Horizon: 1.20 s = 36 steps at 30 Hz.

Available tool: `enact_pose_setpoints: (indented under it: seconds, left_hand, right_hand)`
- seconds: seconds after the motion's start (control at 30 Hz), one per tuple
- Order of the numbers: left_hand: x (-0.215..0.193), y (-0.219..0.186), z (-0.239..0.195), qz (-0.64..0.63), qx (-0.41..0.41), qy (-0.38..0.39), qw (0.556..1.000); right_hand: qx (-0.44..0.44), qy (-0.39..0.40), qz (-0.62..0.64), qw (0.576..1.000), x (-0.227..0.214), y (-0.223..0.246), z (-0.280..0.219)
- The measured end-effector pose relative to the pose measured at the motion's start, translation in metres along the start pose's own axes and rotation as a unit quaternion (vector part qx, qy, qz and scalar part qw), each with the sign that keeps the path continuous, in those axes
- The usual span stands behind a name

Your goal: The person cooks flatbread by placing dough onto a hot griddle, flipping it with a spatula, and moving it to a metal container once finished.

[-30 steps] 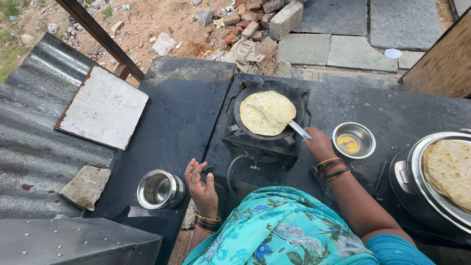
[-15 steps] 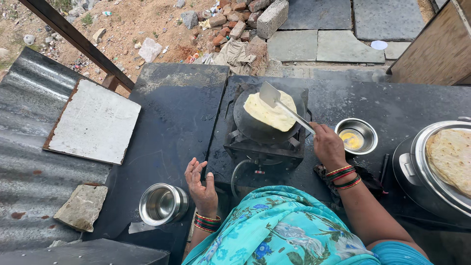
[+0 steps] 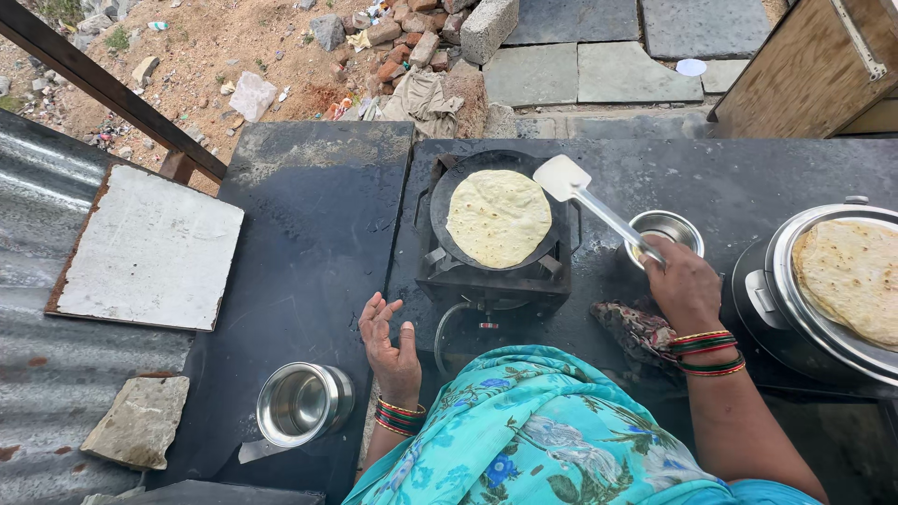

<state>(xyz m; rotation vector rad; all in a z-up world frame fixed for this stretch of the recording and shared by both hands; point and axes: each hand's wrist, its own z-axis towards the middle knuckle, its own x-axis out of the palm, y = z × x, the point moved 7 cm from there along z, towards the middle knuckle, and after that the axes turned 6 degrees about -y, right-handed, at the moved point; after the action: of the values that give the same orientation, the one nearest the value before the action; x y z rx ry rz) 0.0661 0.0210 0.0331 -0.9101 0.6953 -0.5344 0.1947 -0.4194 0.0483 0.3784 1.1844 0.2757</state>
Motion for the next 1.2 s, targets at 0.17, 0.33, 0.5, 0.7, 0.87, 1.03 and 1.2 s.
enact_pose_setpoints:
  seconds: [0.17, 0.33, 0.5, 0.7, 0.87, 1.03, 1.2]
  left_hand:
    - [0.003, 0.0, 0.002, 0.003, 0.002, 0.009, 1.0]
    - [0.006, -0.003, 0.0, -0.005, 0.003, 0.008, 1.0]
    - [0.0, 0.005, -0.005, -0.001, -0.002, -0.005, 1.0]
    - [-0.005, 0.01, -0.012, 0.009, 0.008, -0.02, 1.0]
    - [-0.006, 0.005, -0.013, 0.003, -0.001, -0.015, 1.0]
    - [-0.015, 0.005, -0.017, 0.011, -0.001, -0.032, 0.999]
    - [-0.026, 0.016, -0.024, 0.03, -0.025, -0.057, 0.998]
  right_hand:
    - [-0.002, 0.006, -0.113, 0.994, 0.011, -0.023, 0.001]
    - [-0.021, -0.003, -0.118, 0.993, 0.01, -0.031, 0.007]
    - [-0.043, 0.073, -0.113, 0.99, 0.008, -0.036, 0.008]
    - [0.024, 0.174, -0.058, 0.983, 0.057, -0.03, 0.001]
    - [0.01, 0.145, 0.063, 0.987, 0.111, 0.016, 0.016]
    - [0.058, 0.15, 0.139, 0.977, 0.102, 0.049, 0.023]
    - [-0.172, -0.055, 0.106, 0.978, 0.037, 0.077, 0.022]
